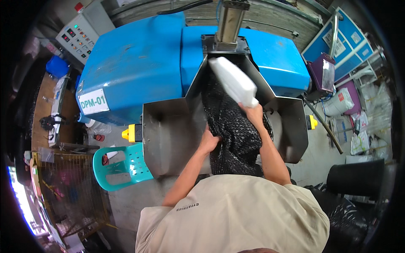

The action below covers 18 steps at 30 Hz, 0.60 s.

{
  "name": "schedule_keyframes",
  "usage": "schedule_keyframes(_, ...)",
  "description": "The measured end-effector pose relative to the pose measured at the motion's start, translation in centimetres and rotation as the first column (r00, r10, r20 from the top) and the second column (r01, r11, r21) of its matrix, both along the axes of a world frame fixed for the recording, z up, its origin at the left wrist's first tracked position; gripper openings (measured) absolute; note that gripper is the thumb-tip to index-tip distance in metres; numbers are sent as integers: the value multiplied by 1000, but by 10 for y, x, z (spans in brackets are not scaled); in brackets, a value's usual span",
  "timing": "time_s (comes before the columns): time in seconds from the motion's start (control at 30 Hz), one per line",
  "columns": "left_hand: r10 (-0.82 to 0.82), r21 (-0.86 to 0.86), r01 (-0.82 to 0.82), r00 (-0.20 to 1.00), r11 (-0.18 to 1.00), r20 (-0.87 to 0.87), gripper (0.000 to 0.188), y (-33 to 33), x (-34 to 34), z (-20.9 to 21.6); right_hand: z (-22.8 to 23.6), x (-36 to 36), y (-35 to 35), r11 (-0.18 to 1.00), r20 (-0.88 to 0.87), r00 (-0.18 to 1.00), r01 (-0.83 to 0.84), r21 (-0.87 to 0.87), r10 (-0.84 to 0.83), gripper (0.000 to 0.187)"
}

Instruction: The person records data on a clipboard using a calculator and pen, then pours a white granular substance from a container into a blue industrial machine. The person also adjusts a purple component on the machine and moves a black mesh bag.

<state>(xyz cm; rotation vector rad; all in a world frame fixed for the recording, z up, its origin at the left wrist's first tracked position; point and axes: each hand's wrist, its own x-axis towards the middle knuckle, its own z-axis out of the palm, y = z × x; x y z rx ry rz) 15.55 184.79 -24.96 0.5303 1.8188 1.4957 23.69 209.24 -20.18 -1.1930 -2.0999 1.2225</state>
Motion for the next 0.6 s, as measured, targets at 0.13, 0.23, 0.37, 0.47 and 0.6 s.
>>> schedule_keyframes(0.13, 21, 9, -20, 987, 1000, -161, 97, 7, -10, -7, 76, -4, -40, 800, 113, 989, -147, 581, 100, 89)
schedule_keyframes(0.23, -18, -34, 13, 989, 999, -147, 99, 4, -5, -3, 114, -8, -71, 737, 67, 964, -240, 632, 257, 98)
schedule_keyframes(0.37, -96, -73, 91, 993, 993, -64, 96, 3, -9, -2, 110, -49, -71, 891, 185, 965, -247, 381, 188, 90)
schedule_keyframes(0.47, -93, -176, 75, 991, 982, -97, 92, 8, -9, 18, 77, -48, -62, 839, -13, 983, -149, 523, 183, 72)
schedule_keyframes(0.6, -11, -84, -4, 983, 996, -182, 90, -2, -13, -11, 89, -7, -53, 776, -117, 958, -137, 615, 262, 63)
